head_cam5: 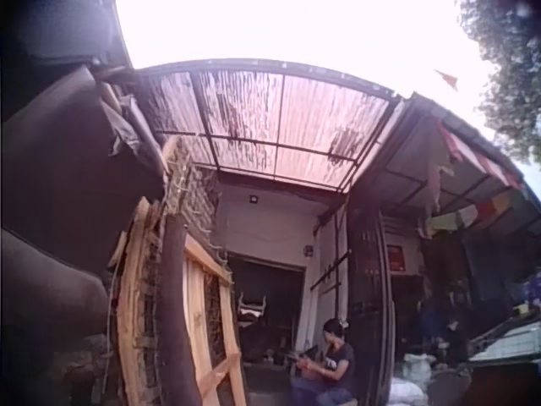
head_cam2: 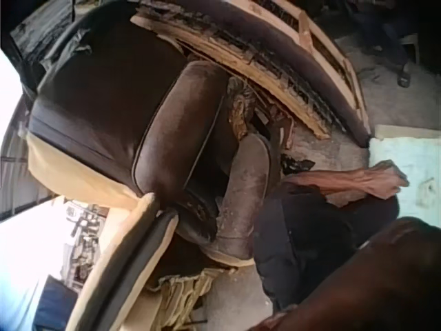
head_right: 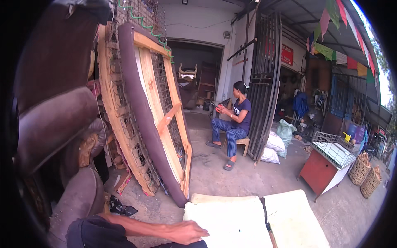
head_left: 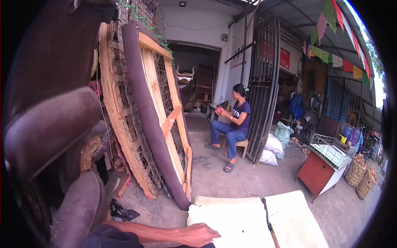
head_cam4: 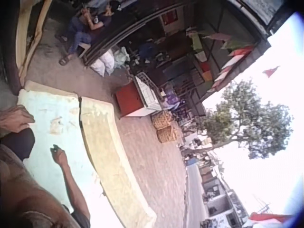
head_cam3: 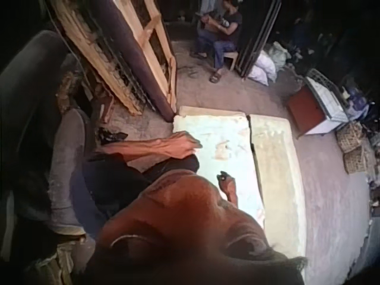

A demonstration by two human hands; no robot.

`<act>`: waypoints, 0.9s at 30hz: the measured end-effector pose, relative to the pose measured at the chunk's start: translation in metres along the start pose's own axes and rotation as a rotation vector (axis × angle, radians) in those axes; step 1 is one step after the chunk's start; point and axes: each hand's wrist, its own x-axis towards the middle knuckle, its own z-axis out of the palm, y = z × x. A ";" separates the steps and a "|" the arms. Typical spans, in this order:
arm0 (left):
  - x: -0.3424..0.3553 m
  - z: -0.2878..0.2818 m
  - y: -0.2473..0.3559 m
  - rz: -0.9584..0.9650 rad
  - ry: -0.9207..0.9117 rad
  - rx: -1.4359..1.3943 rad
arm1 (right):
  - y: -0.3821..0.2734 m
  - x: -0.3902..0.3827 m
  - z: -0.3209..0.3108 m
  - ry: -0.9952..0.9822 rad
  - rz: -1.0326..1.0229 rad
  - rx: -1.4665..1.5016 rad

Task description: The person applies glue from a bottle onto foam padding, presses the foam down by hand, and then secures the padding to a wooden frame using a pneumatic stapler.

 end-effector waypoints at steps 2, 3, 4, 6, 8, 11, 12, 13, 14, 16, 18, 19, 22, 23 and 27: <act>0.012 -0.112 0.016 0.158 0.363 0.135 | 0.012 -0.009 -0.026 -0.129 0.031 0.011; 0.026 -0.180 0.026 0.258 0.590 0.279 | 0.053 -0.018 -0.011 -0.079 0.017 0.408; 0.035 -0.255 0.038 0.345 0.802 0.416 | 0.091 -0.021 0.002 -0.055 -0.026 0.803; 0.012 -0.414 0.063 0.258 1.056 0.667 | -0.097 -0.018 -0.113 -0.246 -0.147 0.183; -0.005 -0.570 0.091 0.193 1.182 0.827 | -0.195 -0.024 -0.169 -0.303 -0.193 0.186; -0.047 -0.779 0.133 -0.230 1.356 0.879 | -0.241 -0.013 -0.186 -0.397 -0.158 0.299; -0.073 -0.835 0.147 -0.397 1.352 0.819 | -0.244 -0.005 -0.191 -0.436 -0.129 0.362; -0.106 -0.884 0.149 -0.554 1.339 0.838 | -0.253 0.003 -0.189 -0.471 -0.105 0.432; -0.149 -0.926 0.146 -0.706 1.308 0.941 | -0.266 0.007 -0.194 -0.512 -0.083 0.499; -0.228 -0.976 0.159 -1.180 1.047 0.976 | -0.284 0.003 -0.209 -0.624 0.006 0.579; -0.325 -0.998 0.160 -1.592 0.790 1.079 | -0.278 -0.019 -0.203 -0.587 -0.050 0.525; -0.378 -0.994 0.154 -1.758 0.841 1.030 | -0.284 -0.028 -0.214 -0.595 -0.038 0.525; -0.441 -0.945 0.148 -2.054 0.658 0.691 | -0.307 -0.068 -0.261 -0.547 0.081 0.495; -0.484 -0.949 0.136 -2.078 0.579 0.649 | -0.300 -0.066 -0.259 -0.541 0.111 0.500; -0.453 -0.943 0.156 -2.142 0.607 0.780 | -0.349 -0.131 -0.285 -0.350 0.304 0.602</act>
